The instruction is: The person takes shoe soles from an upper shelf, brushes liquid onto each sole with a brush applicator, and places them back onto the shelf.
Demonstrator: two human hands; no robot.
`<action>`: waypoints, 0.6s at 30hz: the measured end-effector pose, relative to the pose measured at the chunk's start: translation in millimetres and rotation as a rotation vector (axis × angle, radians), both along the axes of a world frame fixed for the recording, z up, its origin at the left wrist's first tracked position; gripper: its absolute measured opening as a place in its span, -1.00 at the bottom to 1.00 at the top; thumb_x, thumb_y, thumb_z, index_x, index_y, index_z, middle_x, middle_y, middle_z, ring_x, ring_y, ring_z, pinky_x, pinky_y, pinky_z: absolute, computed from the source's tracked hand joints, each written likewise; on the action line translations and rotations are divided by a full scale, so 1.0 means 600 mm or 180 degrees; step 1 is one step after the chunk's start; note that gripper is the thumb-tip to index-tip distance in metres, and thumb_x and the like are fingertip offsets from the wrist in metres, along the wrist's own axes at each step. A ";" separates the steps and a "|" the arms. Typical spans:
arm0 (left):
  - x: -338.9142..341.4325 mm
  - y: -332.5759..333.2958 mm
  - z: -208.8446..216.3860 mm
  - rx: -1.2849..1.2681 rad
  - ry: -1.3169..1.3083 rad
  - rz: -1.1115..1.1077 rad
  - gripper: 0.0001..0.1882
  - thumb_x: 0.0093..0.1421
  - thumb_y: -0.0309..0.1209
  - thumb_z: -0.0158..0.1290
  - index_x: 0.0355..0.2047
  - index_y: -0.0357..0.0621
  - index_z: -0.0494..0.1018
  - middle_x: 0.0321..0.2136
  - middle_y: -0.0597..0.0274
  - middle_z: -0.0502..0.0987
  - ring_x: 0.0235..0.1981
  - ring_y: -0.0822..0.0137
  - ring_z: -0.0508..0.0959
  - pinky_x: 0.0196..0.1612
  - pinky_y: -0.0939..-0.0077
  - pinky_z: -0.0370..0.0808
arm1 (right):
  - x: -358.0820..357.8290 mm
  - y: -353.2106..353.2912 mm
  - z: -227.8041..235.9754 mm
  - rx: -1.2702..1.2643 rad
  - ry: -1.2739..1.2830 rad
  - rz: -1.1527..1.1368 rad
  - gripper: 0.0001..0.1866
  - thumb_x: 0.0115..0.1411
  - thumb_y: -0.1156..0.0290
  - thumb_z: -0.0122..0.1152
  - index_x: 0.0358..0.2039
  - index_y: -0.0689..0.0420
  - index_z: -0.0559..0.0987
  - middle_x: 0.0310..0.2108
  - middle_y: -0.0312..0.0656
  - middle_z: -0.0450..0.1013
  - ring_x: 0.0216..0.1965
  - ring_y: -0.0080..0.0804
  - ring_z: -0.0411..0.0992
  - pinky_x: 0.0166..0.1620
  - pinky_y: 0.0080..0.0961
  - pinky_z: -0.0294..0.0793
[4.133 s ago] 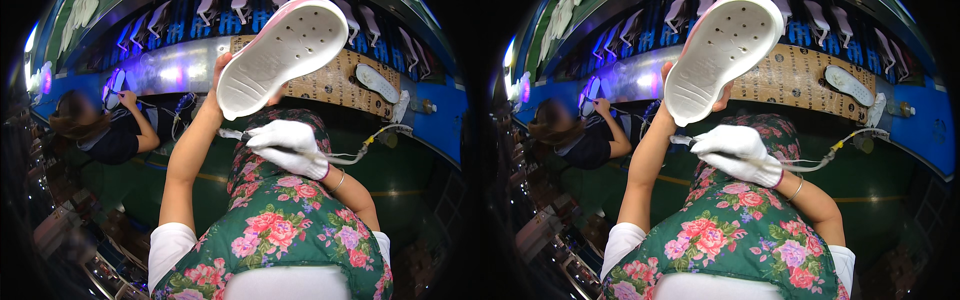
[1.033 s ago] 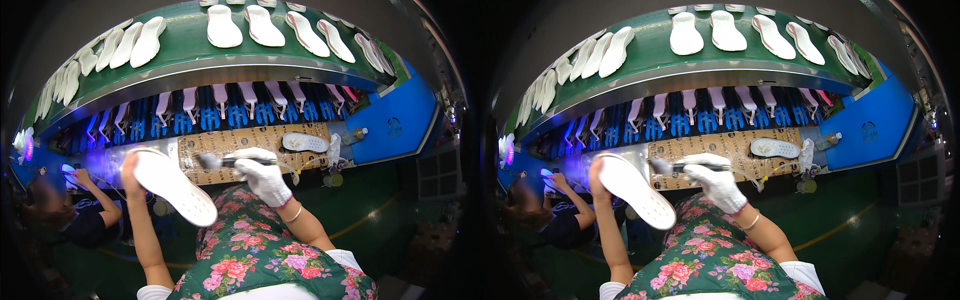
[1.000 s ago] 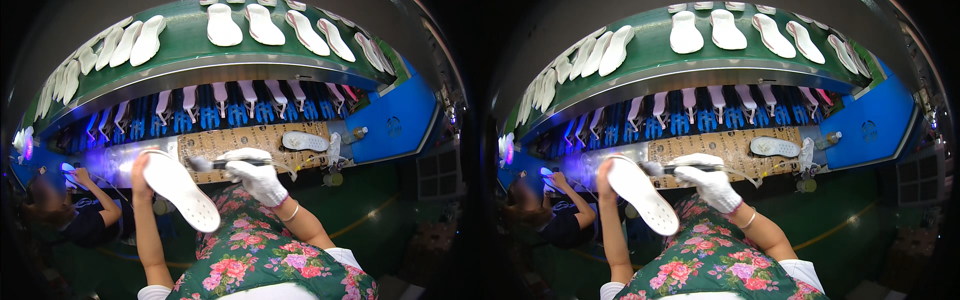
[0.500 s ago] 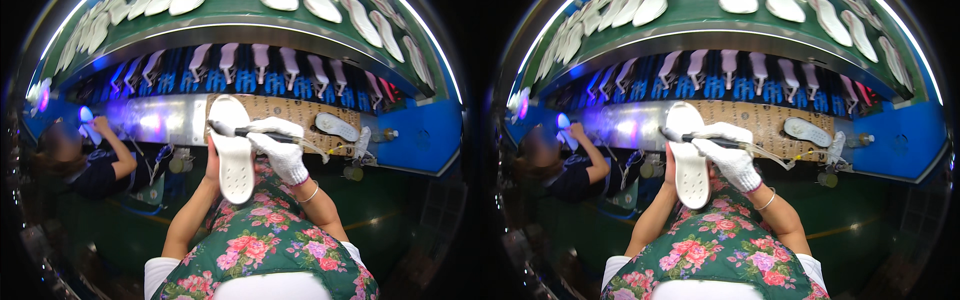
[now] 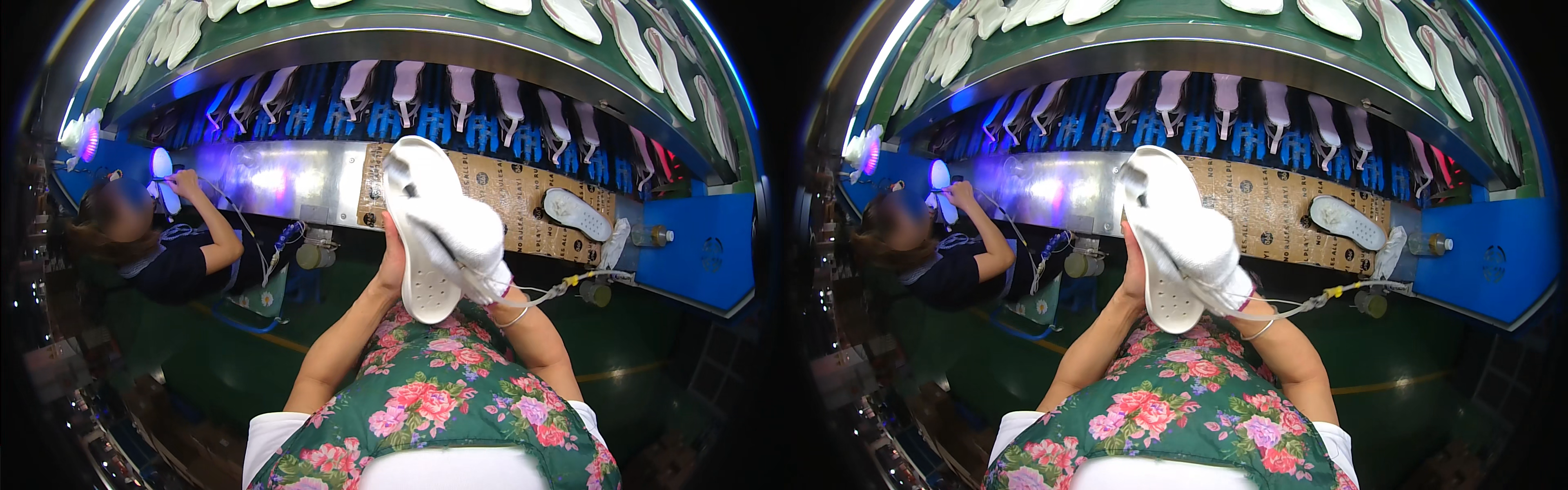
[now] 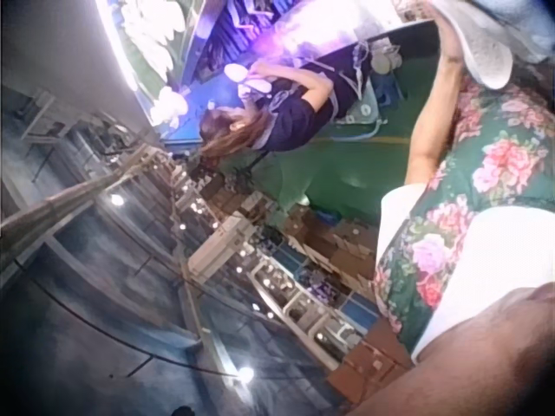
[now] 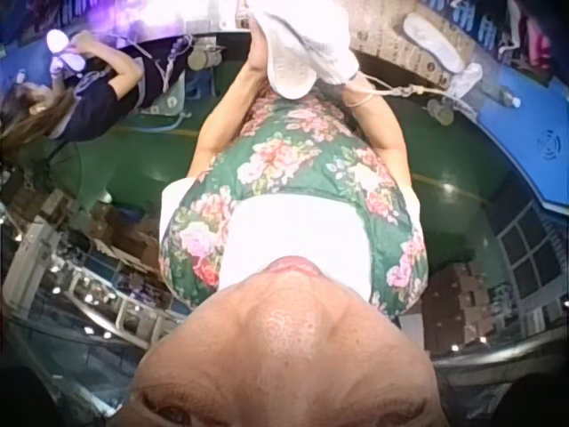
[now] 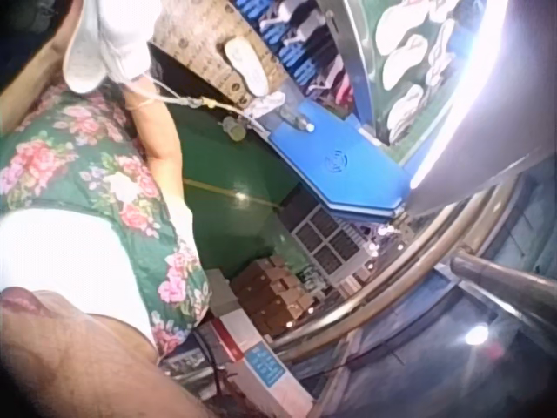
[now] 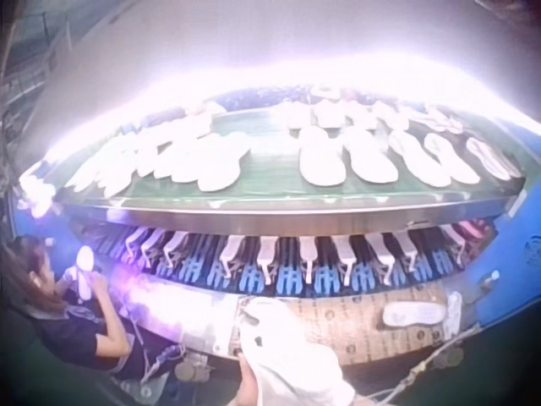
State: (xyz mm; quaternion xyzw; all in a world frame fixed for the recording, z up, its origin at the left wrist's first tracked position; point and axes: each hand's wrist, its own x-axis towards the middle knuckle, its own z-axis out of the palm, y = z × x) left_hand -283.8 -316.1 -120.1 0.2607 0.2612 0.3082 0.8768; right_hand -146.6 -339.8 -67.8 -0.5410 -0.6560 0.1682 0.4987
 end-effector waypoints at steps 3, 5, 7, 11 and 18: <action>-0.021 0.017 -0.010 -0.0166 -0.0183 -0.0017 0.07 0.22 0.52 -0.53 0.46 -0.05 -0.08 0.34 0.02 0.22 0.31 0.08 0.32 0.35 0.12 0.29 | -0.007 0.001 0.024 -0.0007 0.0060 0.0288 -0.74 0.04 0.58 0.39 -0.20 0.13 0.70 -0.31 -0.13 0.62 -0.32 -0.22 0.62 -0.16 -0.41 0.58; -0.024 0.020 -0.030 -0.0228 -0.0326 0.0223 0.07 0.21 0.52 -0.52 0.45 -0.04 -0.08 0.33 0.01 0.23 0.30 0.08 0.33 0.31 0.10 0.34 | 0.004 0.008 0.021 -0.0138 0.1277 0.0118 -0.79 0.08 0.59 0.38 -0.22 0.21 0.70 -0.30 -0.15 0.63 -0.29 -0.33 0.61 -0.15 -0.45 0.58; -0.027 0.036 -0.049 -0.0002 -0.1038 -0.0210 0.06 0.21 0.52 -0.53 0.44 -0.05 -0.04 0.30 0.02 0.26 0.27 0.10 0.36 0.29 0.11 0.38 | 0.006 0.015 0.015 -0.0086 0.1202 -0.0175 -0.79 0.09 0.62 0.35 -0.22 0.25 0.69 -0.27 -0.16 0.62 -0.25 -0.37 0.59 -0.15 -0.48 0.57; -0.037 0.049 -0.057 -0.0169 -0.0167 0.0117 0.06 0.21 0.52 -0.57 0.42 -0.06 0.00 0.27 0.05 0.31 0.25 0.13 0.38 0.28 0.16 0.40 | -0.004 0.009 0.026 0.0267 -0.0135 0.0406 -0.70 0.04 0.55 0.38 -0.15 0.14 0.68 -0.27 -0.09 0.61 -0.25 -0.18 0.62 -0.15 -0.38 0.58; -0.043 0.067 -0.045 -0.0239 -0.0344 0.0561 0.10 0.16 0.57 -0.54 0.42 -0.04 -0.02 0.27 0.04 0.30 0.25 0.11 0.39 0.28 0.12 0.39 | -0.007 0.014 0.006 -0.0217 0.1012 -0.0026 -0.82 0.06 0.57 0.40 -0.27 0.19 0.72 -0.25 -0.16 0.64 -0.25 -0.37 0.61 -0.14 -0.45 0.59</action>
